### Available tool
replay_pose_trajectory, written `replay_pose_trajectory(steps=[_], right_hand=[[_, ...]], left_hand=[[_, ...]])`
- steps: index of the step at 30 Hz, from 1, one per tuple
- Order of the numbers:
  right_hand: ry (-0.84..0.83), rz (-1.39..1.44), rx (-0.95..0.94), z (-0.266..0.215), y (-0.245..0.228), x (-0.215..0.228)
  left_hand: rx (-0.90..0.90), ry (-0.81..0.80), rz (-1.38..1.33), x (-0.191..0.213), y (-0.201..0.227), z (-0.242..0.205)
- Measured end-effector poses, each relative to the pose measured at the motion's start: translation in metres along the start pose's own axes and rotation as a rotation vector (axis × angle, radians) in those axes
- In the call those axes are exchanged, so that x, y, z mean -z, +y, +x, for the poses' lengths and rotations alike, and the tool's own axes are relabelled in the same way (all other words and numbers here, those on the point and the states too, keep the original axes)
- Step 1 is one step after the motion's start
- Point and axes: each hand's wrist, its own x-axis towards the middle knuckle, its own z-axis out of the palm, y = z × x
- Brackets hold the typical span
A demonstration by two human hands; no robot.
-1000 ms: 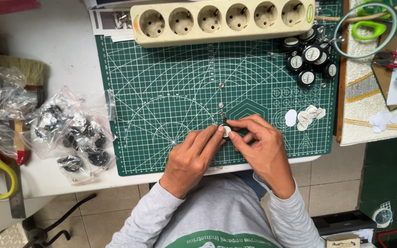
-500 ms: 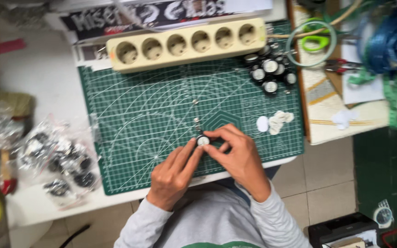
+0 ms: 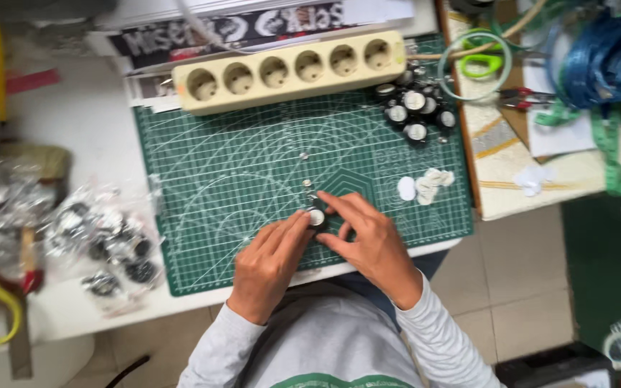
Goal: The person assembles small keychain components on a green cutting mat. They pick up black circular parts and white circular stickers, attach the stickers to the parts, and place the finished items on the table. The person repeats this process for several units.
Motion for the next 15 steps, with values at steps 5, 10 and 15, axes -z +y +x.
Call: replay_pose_trajectory(steps=[5,10,15], right_hand=[[0.046,-0.033,-0.012,0.001,-0.003,-0.006],[0.095,-0.085,0.041,-0.001,0.001,-0.009],[0.124,-0.09,0.057,-0.001,0.008,-0.015]], left_hand=[[-0.002,0.054,-0.113,0.014,-0.004,-0.008],[0.114,0.067,-0.147,0.015,-0.008,-0.031],[0.066,0.085,-0.204,0.006,-0.005,-0.049]])
